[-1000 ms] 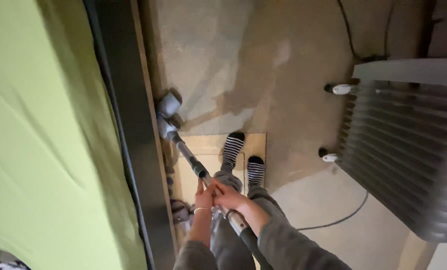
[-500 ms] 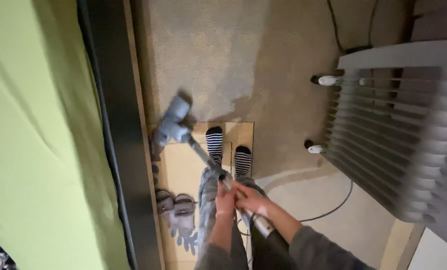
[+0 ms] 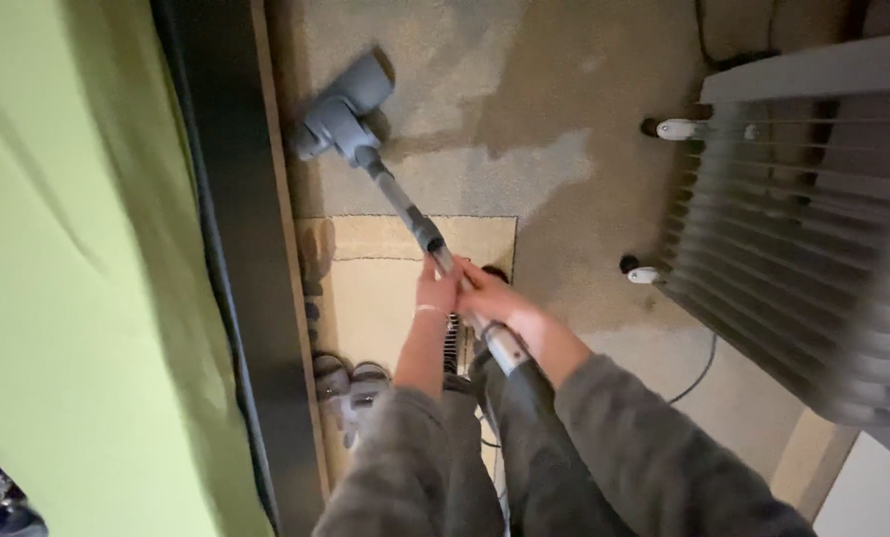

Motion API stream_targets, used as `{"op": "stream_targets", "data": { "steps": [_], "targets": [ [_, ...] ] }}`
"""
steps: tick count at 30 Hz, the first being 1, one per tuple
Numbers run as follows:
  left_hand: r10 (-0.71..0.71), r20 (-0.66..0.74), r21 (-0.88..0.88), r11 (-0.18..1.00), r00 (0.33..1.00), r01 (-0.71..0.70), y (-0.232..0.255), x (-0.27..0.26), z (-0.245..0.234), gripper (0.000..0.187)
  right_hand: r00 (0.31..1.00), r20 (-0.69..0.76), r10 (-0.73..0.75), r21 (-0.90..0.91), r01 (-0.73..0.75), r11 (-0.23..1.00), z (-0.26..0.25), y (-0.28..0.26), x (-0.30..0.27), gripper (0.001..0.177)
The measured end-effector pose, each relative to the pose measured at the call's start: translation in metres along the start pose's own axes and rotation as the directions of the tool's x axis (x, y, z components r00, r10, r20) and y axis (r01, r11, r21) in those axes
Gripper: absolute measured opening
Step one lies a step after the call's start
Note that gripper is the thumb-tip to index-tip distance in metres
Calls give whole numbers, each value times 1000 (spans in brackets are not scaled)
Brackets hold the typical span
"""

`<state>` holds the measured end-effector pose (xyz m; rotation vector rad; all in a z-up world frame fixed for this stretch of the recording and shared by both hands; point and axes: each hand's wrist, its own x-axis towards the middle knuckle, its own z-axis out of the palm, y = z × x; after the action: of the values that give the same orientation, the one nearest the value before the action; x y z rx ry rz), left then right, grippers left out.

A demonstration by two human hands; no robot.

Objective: Vacuuming a rug and floor area using a canister vacuum and switching between the floor head and crevice tool.

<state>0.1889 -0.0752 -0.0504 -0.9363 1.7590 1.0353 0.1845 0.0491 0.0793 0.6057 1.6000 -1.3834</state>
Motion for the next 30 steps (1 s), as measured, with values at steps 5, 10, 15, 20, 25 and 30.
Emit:
{"op": "stream_targets", "data": {
  "steps": [5,10,15,20,25,30],
  "targets": [
    [39,32,133,990,999,-43,-94,-13,22,64,985,41,-166,308,146,940,30,115,-8,99],
    [-3,196,68,998,981,-11,-141,-93,50,68,986,97,137,291,-160,943,28,157,-81,101],
    [-100,280,11,995,955,101,-135,-170,65,80,981,25,191,229,-191,954,35,179,-136,88],
    [1,229,-53,999,973,12,-142,-142,68,78,959,3,282,265,-273,925,28,127,-129,88],
    [208,113,-137,972,972,-192,-41,-79,22,64,995,-91,35,314,-5,949,18,50,-58,94],
    [130,1,-95,987,992,-129,22,-8,-12,78,986,-165,14,79,-1,997,12,5,14,92]
  ]
}}
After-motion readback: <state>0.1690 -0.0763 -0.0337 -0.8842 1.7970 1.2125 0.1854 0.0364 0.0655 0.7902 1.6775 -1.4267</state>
